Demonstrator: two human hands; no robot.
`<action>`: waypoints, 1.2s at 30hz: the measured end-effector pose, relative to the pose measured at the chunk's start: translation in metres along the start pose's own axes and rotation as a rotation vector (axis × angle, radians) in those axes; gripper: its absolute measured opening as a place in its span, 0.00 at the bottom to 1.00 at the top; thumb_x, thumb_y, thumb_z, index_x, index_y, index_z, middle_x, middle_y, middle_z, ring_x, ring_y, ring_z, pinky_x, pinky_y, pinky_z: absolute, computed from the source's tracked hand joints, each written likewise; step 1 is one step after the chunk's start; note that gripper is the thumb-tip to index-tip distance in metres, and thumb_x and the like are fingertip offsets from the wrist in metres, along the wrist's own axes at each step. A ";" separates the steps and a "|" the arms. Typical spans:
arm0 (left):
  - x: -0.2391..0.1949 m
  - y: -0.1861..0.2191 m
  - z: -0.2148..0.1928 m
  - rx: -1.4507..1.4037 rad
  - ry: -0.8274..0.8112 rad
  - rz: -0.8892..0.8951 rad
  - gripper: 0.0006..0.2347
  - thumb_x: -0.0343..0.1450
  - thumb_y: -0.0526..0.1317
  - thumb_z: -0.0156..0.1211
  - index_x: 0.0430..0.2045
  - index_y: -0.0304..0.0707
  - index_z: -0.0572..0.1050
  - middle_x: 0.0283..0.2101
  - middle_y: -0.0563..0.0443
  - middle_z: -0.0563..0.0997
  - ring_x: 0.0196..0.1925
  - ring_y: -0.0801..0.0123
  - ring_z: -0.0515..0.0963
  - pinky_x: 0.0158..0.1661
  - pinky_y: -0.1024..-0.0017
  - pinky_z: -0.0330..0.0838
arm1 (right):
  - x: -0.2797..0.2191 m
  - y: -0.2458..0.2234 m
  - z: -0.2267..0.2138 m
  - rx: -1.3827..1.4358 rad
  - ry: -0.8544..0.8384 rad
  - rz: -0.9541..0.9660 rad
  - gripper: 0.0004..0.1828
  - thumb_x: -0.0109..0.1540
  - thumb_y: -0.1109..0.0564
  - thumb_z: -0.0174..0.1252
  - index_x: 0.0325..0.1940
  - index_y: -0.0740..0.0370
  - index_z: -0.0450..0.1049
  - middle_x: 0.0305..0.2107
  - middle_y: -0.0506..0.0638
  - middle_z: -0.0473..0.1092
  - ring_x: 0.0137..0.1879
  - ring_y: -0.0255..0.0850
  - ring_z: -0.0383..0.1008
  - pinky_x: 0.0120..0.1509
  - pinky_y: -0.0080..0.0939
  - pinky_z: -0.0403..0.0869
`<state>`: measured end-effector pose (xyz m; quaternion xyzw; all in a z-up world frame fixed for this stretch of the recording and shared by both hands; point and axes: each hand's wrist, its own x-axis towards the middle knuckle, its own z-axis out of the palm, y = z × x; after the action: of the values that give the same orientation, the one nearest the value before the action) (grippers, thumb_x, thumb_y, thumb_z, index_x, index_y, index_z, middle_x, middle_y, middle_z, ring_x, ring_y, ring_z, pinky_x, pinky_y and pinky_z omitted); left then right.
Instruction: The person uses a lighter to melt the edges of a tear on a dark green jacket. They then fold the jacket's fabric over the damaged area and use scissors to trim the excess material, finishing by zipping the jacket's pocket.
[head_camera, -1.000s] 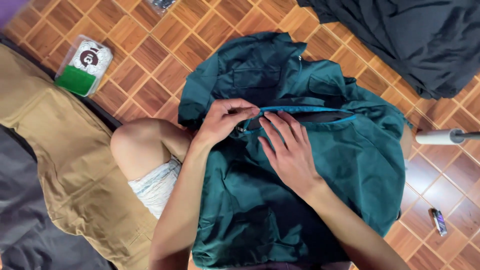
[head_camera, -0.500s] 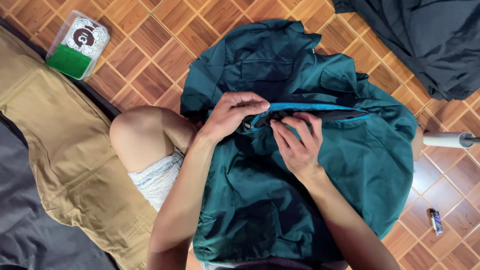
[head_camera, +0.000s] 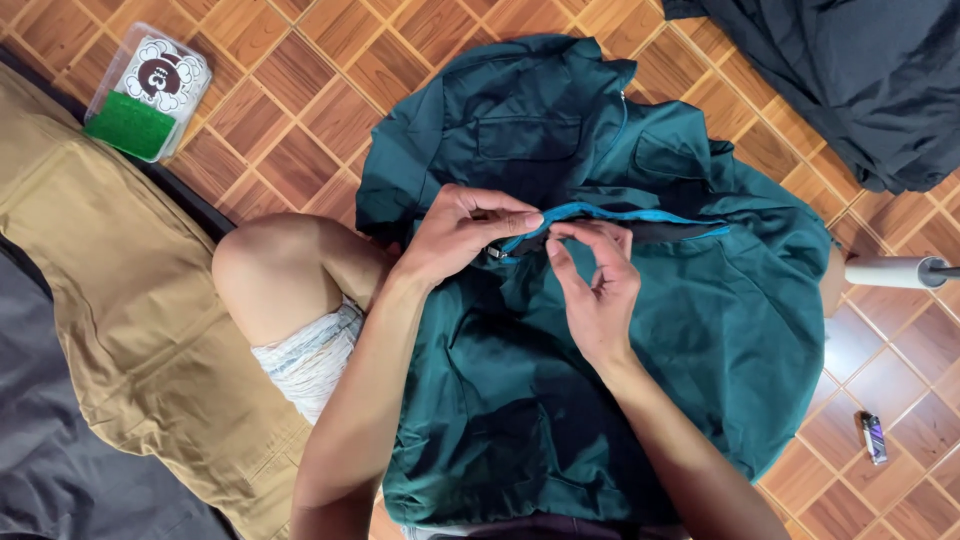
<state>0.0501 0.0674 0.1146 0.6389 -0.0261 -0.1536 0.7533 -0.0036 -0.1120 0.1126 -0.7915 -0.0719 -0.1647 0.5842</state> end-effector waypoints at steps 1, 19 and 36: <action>0.001 -0.001 0.000 0.011 -0.004 0.000 0.06 0.66 0.36 0.74 0.33 0.35 0.86 0.24 0.48 0.83 0.26 0.79 0.76 0.31 0.81 0.73 | -0.001 0.001 0.001 0.020 0.011 0.051 0.07 0.65 0.61 0.66 0.47 0.64 0.82 0.36 0.49 0.78 0.52 0.37 0.70 0.65 0.41 0.65; 0.003 -0.002 0.003 0.058 0.002 0.016 0.06 0.67 0.37 0.73 0.34 0.38 0.86 0.21 0.49 0.81 0.25 0.76 0.75 0.28 0.80 0.66 | -0.003 0.009 0.015 0.198 0.147 0.321 0.09 0.59 0.61 0.73 0.42 0.65 0.83 0.35 0.47 0.76 0.52 0.29 0.66 0.65 0.34 0.71; 0.004 -0.011 0.003 0.059 0.018 0.021 0.05 0.67 0.37 0.73 0.33 0.39 0.86 0.20 0.49 0.81 0.25 0.77 0.74 0.27 0.80 0.66 | -0.004 0.013 0.014 0.136 0.109 0.310 0.03 0.62 0.63 0.69 0.37 0.63 0.80 0.35 0.48 0.75 0.50 0.33 0.66 0.61 0.37 0.69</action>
<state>0.0507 0.0622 0.1042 0.6620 -0.0304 -0.1391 0.7358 -0.0006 -0.1028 0.0964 -0.7417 0.0717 -0.1099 0.6577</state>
